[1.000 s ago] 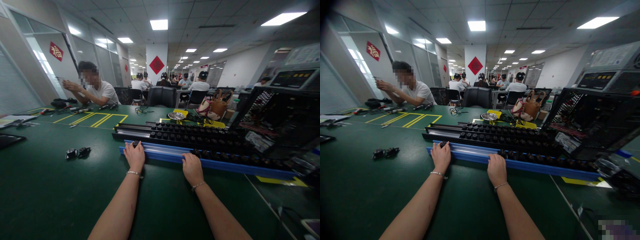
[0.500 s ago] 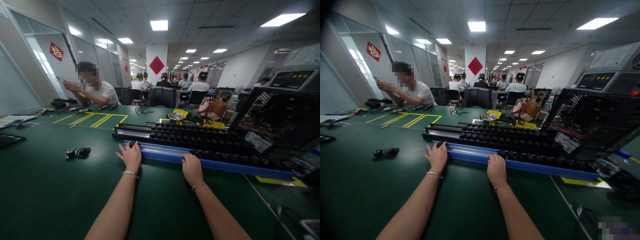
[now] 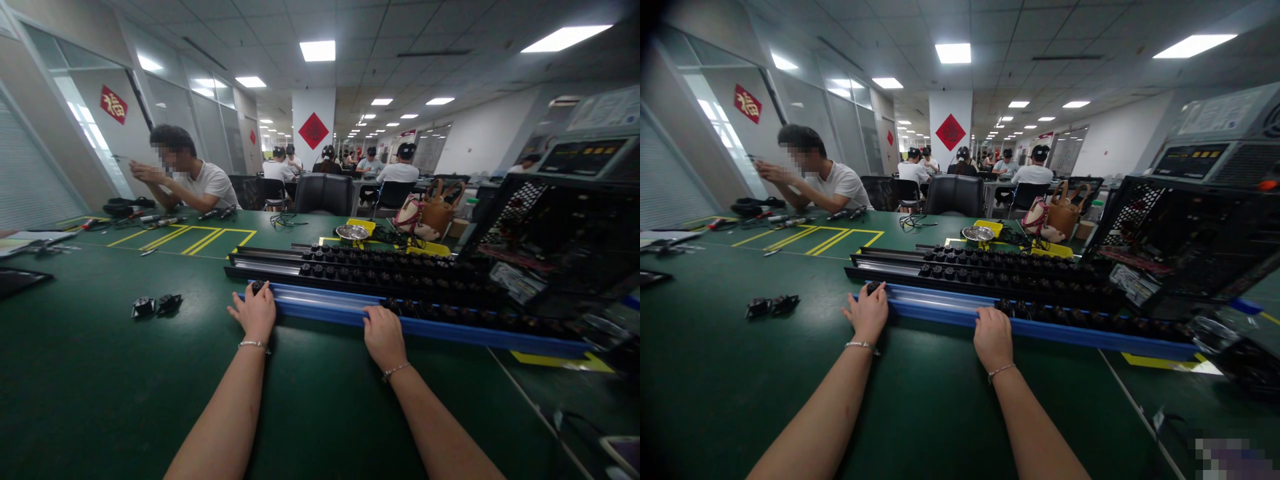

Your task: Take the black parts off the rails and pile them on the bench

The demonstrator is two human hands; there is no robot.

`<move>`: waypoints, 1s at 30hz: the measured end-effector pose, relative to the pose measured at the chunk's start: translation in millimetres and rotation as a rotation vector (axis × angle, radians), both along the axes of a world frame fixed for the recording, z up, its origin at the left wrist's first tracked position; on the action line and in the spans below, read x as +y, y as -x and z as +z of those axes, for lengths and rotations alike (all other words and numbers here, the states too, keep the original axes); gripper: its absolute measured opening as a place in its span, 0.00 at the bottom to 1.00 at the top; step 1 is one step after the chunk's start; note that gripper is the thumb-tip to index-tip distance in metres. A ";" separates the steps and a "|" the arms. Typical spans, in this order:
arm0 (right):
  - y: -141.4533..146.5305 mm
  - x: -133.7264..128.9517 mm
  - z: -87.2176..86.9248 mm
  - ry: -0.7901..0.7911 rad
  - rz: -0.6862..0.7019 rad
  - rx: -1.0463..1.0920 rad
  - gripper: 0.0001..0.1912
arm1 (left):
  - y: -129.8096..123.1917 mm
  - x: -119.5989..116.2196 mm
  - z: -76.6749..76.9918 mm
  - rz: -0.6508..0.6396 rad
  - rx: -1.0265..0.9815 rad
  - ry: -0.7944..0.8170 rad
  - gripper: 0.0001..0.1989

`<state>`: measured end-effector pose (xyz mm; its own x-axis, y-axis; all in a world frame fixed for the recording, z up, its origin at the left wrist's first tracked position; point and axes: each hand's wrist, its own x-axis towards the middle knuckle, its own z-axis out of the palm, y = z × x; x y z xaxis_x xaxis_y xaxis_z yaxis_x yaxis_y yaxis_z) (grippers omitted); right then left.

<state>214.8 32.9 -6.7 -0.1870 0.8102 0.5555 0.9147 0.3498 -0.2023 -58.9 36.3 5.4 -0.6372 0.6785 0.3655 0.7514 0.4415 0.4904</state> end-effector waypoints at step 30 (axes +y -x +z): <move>1.9 -3.1 0.6 0.021 -0.002 0.035 0.10 | 30.9 0.4 1.6 -0.087 0.096 0.000 0.22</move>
